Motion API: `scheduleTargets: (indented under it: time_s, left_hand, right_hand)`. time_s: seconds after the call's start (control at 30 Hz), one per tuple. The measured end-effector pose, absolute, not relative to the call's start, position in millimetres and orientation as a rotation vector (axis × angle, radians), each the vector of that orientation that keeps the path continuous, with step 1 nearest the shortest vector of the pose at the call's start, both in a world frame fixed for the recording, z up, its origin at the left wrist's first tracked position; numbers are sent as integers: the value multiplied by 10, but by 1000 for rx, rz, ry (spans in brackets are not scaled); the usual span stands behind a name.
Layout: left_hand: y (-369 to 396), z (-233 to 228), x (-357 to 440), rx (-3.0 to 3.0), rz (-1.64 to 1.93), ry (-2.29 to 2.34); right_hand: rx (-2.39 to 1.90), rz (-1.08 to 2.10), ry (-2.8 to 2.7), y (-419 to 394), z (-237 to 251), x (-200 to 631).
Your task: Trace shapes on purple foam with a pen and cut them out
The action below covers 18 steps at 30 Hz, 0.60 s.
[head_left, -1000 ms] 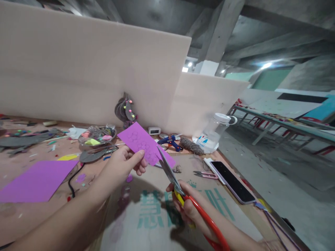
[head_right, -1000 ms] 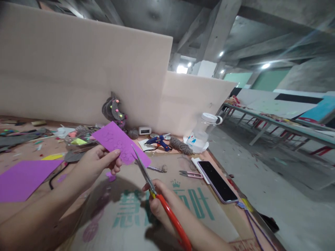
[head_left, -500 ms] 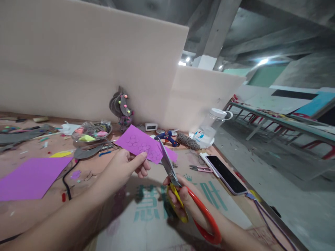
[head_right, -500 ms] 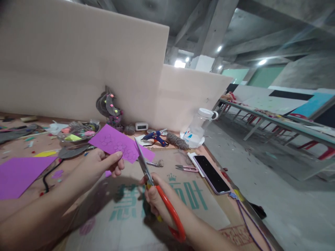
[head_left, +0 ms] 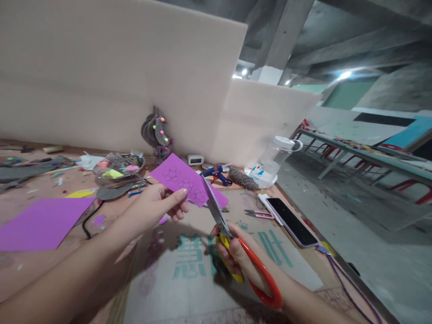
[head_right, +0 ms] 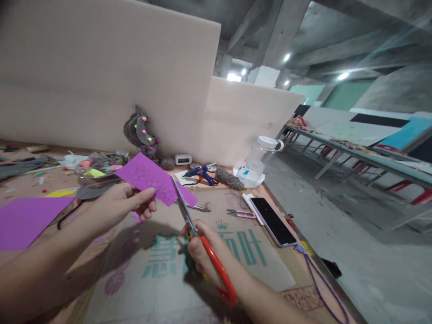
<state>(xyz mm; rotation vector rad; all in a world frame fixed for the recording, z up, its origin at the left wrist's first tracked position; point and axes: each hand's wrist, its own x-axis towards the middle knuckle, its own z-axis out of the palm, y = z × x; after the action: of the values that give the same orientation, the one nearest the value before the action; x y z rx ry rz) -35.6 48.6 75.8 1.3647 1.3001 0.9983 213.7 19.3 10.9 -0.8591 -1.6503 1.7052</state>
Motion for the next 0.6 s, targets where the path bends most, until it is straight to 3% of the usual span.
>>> scheduleTargets:
  time_s: [0.43, 0.6]
  left_hand:
    - [447, 870, -522, 1675, 876, 1424]
    - [495, 874, -759, 1910, 599, 1428]
  right_hand:
    - [-849, 1804, -1641, 181, 178, 2109]
    - [-842, 1836, -1548, 216, 157, 2119]
